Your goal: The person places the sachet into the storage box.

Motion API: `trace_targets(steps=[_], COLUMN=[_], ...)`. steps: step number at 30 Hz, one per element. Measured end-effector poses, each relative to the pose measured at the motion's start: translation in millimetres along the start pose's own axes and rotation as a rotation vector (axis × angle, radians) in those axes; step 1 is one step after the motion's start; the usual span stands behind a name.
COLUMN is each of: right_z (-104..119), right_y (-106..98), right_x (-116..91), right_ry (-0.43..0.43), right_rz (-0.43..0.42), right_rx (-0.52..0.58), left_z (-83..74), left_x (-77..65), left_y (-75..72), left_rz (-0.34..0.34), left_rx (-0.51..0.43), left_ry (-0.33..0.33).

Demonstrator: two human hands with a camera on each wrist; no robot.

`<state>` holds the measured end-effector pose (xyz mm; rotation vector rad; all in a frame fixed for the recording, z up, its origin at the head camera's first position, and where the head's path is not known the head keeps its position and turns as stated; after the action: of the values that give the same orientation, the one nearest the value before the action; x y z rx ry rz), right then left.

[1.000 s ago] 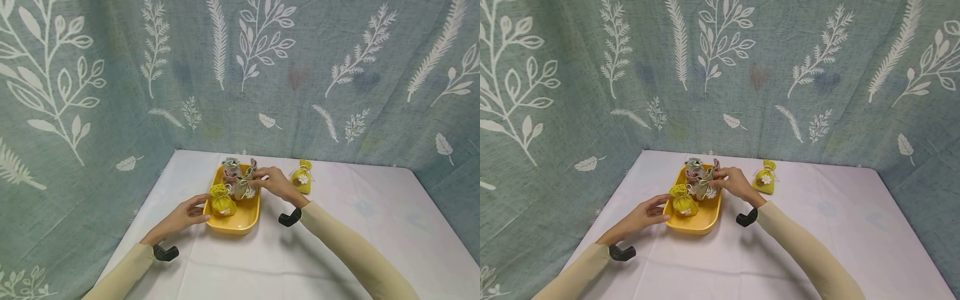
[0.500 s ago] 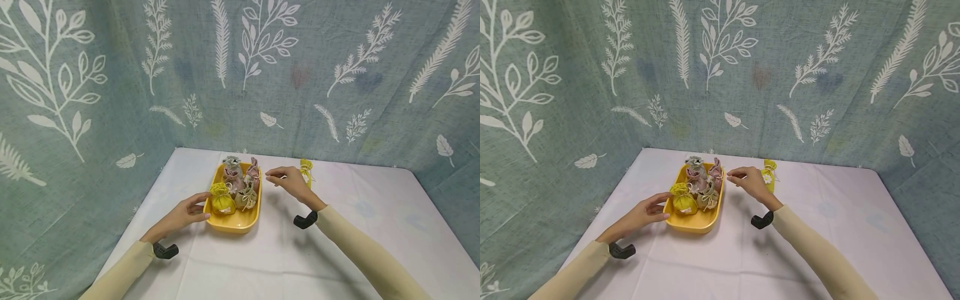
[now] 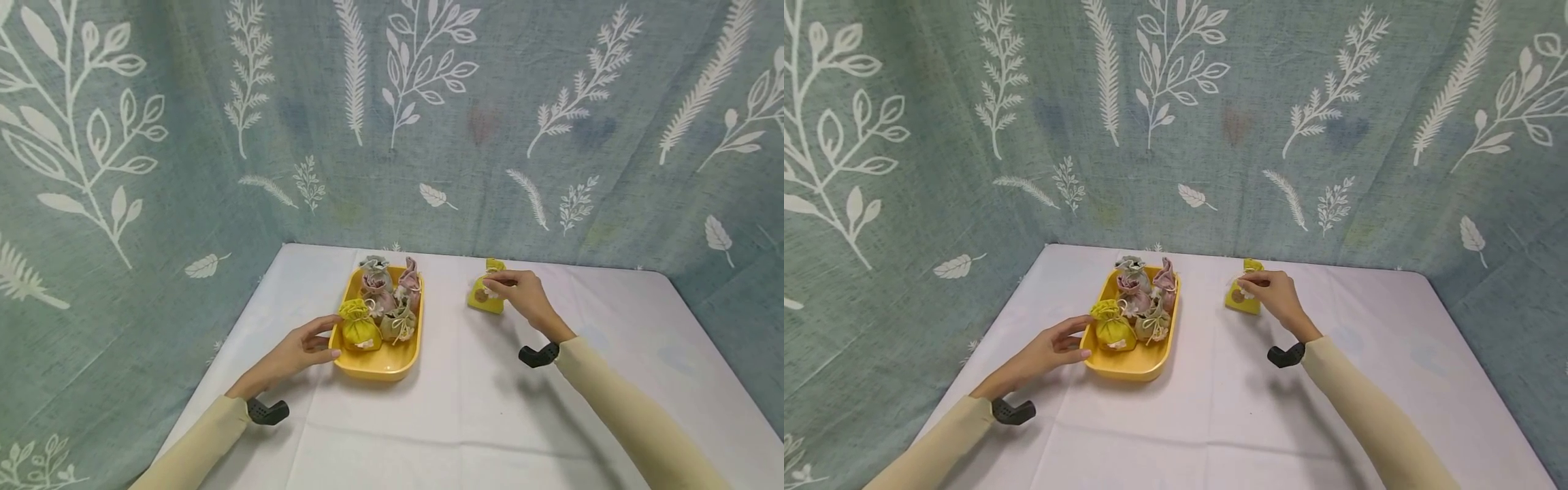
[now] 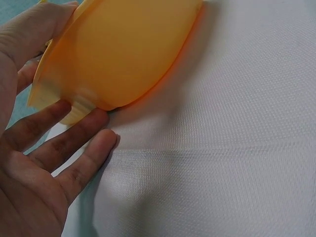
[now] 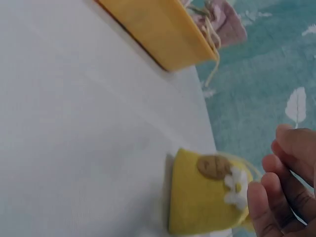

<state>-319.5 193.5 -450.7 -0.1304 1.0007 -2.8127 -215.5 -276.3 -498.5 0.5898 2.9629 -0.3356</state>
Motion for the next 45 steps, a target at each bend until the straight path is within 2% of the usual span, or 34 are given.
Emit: trace_targets(steps=[12, 21, 29, 37, 45], right_z=[-30, -42, -50, -48, -44], right_y=[-15, -11, 1, 4, 4], right_x=[5, 11, 17, 21, 19], right_ry=[0.097, 0.172, 0.255, 0.22, 0.165], right_rz=[-0.03, 0.051, 0.093, 0.077, 0.102], right_rx=[-0.054, -0.045, -0.062, -0.062, 0.022], left_z=[2.0, 5.0, 2.3, 1.4, 1.2], left_x=[-3.3, -3.6, -3.5, -4.0, -2.8], left_y=[0.3, 1.8, 0.5, 0.7, 0.3], left_rz=[0.0, 0.007, 0.012, 0.005, 0.012], left_rx=[-0.013, -0.013, -0.015, -0.008, -0.03], left_ry=[0.017, 0.019, 0.007, 0.007, 0.025])
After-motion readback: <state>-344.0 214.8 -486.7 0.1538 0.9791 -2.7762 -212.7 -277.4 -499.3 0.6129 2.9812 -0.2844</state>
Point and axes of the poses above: each hand's wrist, its own x-axis towards the middle knuckle, its own y-axis out of the palm, z = x × y, the point moved 2 cm from there along x, towards the middle knuckle, and after that the axes turned 10 degrees about -x, right-handed, at the moved point
